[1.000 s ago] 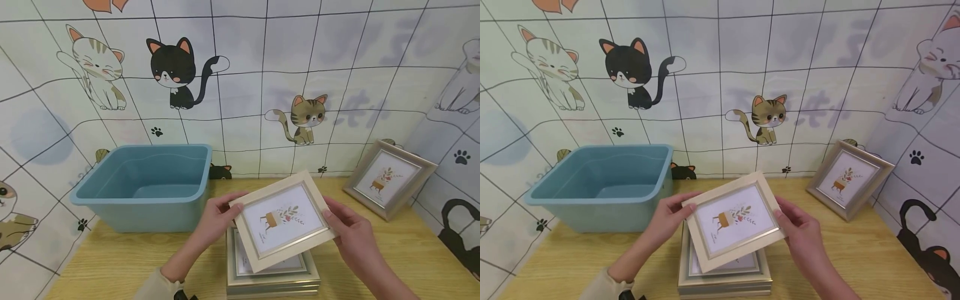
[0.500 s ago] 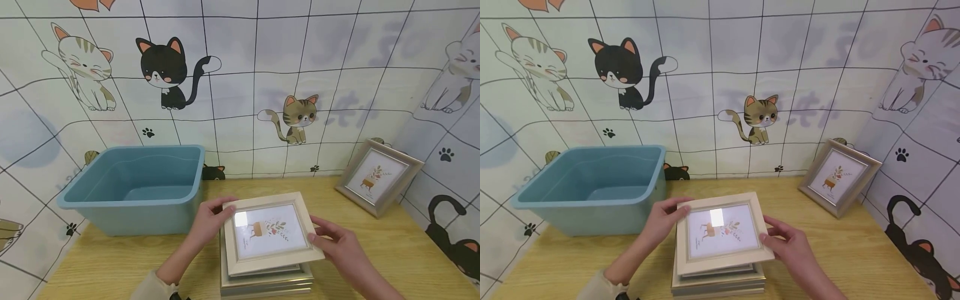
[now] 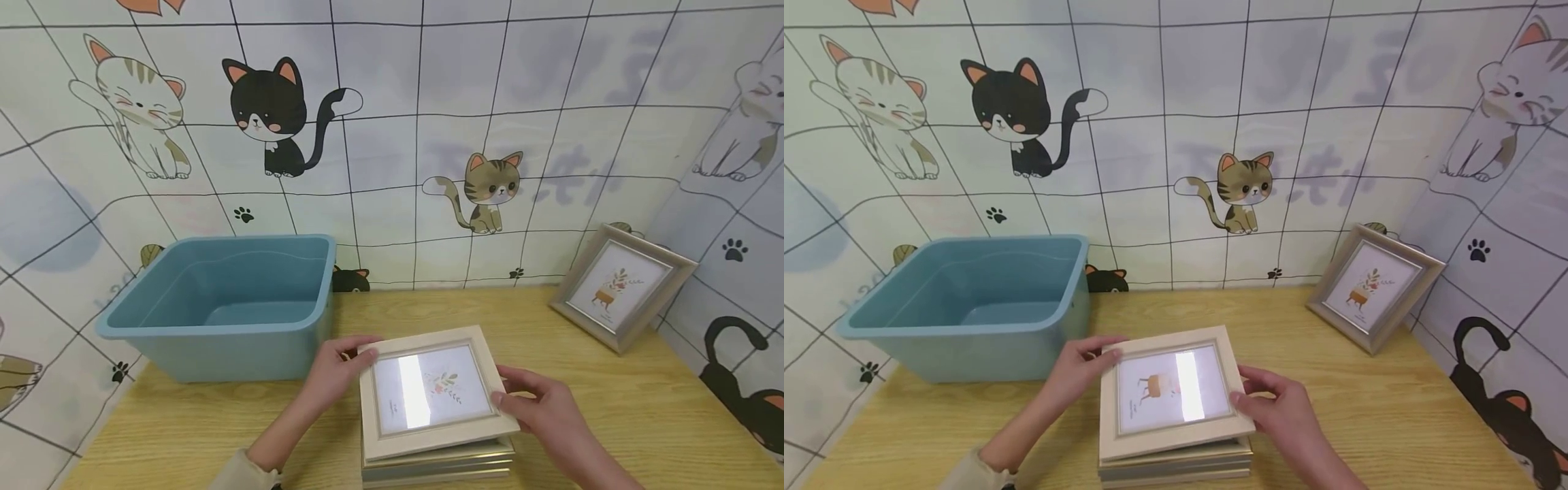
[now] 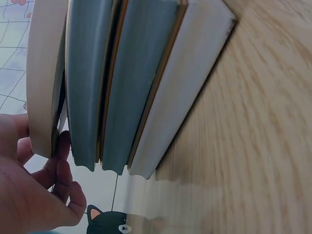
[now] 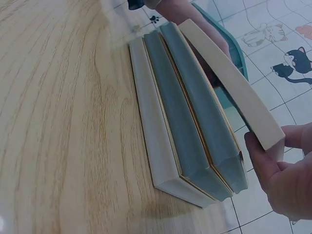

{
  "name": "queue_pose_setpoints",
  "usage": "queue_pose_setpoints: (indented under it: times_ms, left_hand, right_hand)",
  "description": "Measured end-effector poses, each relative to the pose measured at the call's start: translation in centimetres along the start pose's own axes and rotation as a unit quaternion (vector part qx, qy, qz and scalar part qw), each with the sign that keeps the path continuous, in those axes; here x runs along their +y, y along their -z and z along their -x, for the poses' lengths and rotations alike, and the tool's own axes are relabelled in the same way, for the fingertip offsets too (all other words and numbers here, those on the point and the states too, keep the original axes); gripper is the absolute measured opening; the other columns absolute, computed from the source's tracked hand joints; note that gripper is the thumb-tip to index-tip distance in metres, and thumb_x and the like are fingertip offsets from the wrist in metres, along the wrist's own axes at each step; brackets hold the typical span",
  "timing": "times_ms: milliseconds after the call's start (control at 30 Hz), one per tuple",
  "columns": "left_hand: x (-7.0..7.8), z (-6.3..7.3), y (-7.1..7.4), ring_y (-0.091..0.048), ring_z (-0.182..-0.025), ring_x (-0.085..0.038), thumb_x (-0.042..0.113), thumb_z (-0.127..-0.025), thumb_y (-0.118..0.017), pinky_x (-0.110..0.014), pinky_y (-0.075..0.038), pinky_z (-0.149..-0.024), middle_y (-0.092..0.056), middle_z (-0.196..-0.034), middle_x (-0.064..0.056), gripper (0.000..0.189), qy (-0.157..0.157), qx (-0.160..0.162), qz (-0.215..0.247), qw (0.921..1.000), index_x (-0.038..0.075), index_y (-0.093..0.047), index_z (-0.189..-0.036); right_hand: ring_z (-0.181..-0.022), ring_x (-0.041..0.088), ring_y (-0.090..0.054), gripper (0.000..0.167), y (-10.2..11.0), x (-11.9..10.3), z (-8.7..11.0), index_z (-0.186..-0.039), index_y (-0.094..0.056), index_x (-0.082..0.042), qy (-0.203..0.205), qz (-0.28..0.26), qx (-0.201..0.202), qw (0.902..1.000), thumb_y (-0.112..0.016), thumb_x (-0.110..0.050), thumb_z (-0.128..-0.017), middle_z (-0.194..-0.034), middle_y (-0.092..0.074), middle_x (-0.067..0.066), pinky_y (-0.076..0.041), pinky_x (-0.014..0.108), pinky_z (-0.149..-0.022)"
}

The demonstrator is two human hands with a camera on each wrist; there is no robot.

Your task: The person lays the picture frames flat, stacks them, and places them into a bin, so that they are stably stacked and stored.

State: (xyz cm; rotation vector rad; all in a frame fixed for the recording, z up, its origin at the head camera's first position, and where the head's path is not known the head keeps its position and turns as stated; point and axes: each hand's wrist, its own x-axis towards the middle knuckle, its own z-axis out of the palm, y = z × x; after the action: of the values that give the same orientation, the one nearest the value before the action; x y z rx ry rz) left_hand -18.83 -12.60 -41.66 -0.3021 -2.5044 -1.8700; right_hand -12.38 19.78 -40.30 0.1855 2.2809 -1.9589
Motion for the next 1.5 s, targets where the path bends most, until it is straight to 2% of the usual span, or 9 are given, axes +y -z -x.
queue_pose_setpoints:
  times_ms: [133,233,400,500,767,933,1133,1300,1500]
  left_hand:
    - [-0.4,0.1,0.0,-0.048,-0.067,-0.015,0.016,-0.097,-0.072,-0.026,-0.039,-0.058,-0.056,-0.073,-0.001,0.024,-0.003,-0.005,-0.010,0.9999,0.011,-0.078,-0.119]
    - [-0.7,0.1,0.0,-0.047,-0.066,-0.014,0.016,-0.097,-0.072,-0.025,-0.038,-0.057,-0.055,-0.072,-0.001,0.024,-0.005,0.002,-0.009,0.9999,0.011,-0.078,-0.119]
    - [-1.0,0.1,-0.3,-0.046,-0.064,-0.013,0.018,-0.097,-0.073,-0.025,-0.037,-0.055,-0.054,-0.070,0.000,0.024,-0.017,0.016,-0.003,0.9997,0.010,-0.078,-0.119]
    - [-1.2,0.1,-0.5,-0.048,-0.065,-0.012,0.019,-0.097,-0.073,-0.024,-0.038,-0.056,-0.057,-0.071,0.000,0.024,-0.023,0.021,-0.003,0.9995,0.011,-0.078,-0.119]
    - [-1.1,0.0,-0.6,-0.044,-0.059,-0.012,0.017,-0.097,-0.073,-0.025,-0.037,-0.053,-0.055,-0.070,-0.002,0.025,-0.013,0.024,0.016,0.9995,0.010,-0.077,-0.120]
    - [-0.7,0.0,-0.4,-0.045,-0.063,-0.014,0.014,-0.095,-0.074,-0.025,-0.037,-0.056,-0.055,-0.072,-0.002,0.026,0.006,0.027,0.024,0.9993,0.007,-0.077,-0.120]
    - [-0.6,0.3,-0.1,-0.047,-0.065,-0.015,0.014,-0.095,-0.074,-0.027,-0.039,-0.057,-0.056,-0.077,-0.003,0.026,0.019,0.029,0.013,0.9993,0.006,-0.077,-0.120]
    - [-0.9,0.5,-0.2,-0.045,-0.062,-0.014,0.017,-0.095,-0.074,-0.026,-0.039,-0.055,-0.057,-0.081,-0.003,0.026,0.015,0.030,-0.002,0.9994,0.008,-0.077,-0.120]
    - [-1.4,0.6,-0.5,-0.050,-0.070,-0.017,0.022,-0.096,-0.074,-0.027,-0.042,-0.058,-0.061,-0.092,-0.003,0.025,-0.013,0.037,-0.032,0.9987,0.012,-0.078,-0.119]
  right_hand:
    - [-0.085,0.015,-0.069,0.055,-0.1,0.1,0.2,-0.139,-0.059,0.007,0.000,0.035,0.007,0.9994,-0.078,-0.008,-0.090,-0.108,-0.066,0.011,-0.058,0.032,-0.071]
    - [-0.089,0.011,-0.069,0.053,-0.3,0.4,0.2,-0.136,-0.063,0.006,0.006,0.062,0.029,0.9976,-0.081,-0.011,-0.088,-0.111,-0.070,0.011,-0.057,0.028,-0.073]
    - [-0.097,0.009,-0.067,0.050,-0.8,0.8,0.5,-0.133,-0.066,0.004,0.021,0.066,0.071,0.9951,-0.082,-0.013,-0.089,-0.117,-0.072,0.014,-0.055,0.023,-0.078]
    - [-0.101,0.008,-0.066,0.050,-0.9,0.8,0.8,-0.134,-0.065,0.003,0.026,0.066,0.078,0.9945,-0.081,-0.014,-0.090,-0.123,-0.070,0.016,-0.055,0.022,-0.079]
    - [-0.097,0.010,-0.068,0.051,-0.4,0.2,1.4,-0.137,-0.063,0.003,0.004,0.084,0.054,0.9950,-0.079,-0.014,-0.091,-0.116,-0.073,0.013,-0.054,0.023,-0.080]
    - [-0.096,0.014,-0.070,0.051,-0.3,0.1,1.4,-0.137,-0.062,0.005,-0.016,0.089,0.034,0.9953,-0.077,-0.016,-0.093,-0.113,-0.074,0.012,-0.053,0.024,-0.080]
    - [-0.098,0.017,-0.068,0.049,-0.6,0.3,1.5,-0.133,-0.066,0.005,-0.025,0.104,0.032,0.9937,-0.079,-0.017,-0.091,-0.118,-0.072,0.014,-0.054,0.026,-0.077]
    - [-0.103,0.019,-0.067,0.047,-0.9,0.9,1.6,-0.130,-0.067,0.006,-0.006,0.132,0.039,0.9905,-0.080,-0.015,-0.090,-0.118,-0.072,0.014,-0.054,0.024,-0.077]
    - [-0.097,0.015,-0.070,0.045,-1.5,1.6,2.1,-0.129,-0.065,0.011,0.025,0.094,0.053,0.9939,-0.079,-0.003,-0.088,-0.121,-0.070,0.019,-0.056,0.024,-0.077]
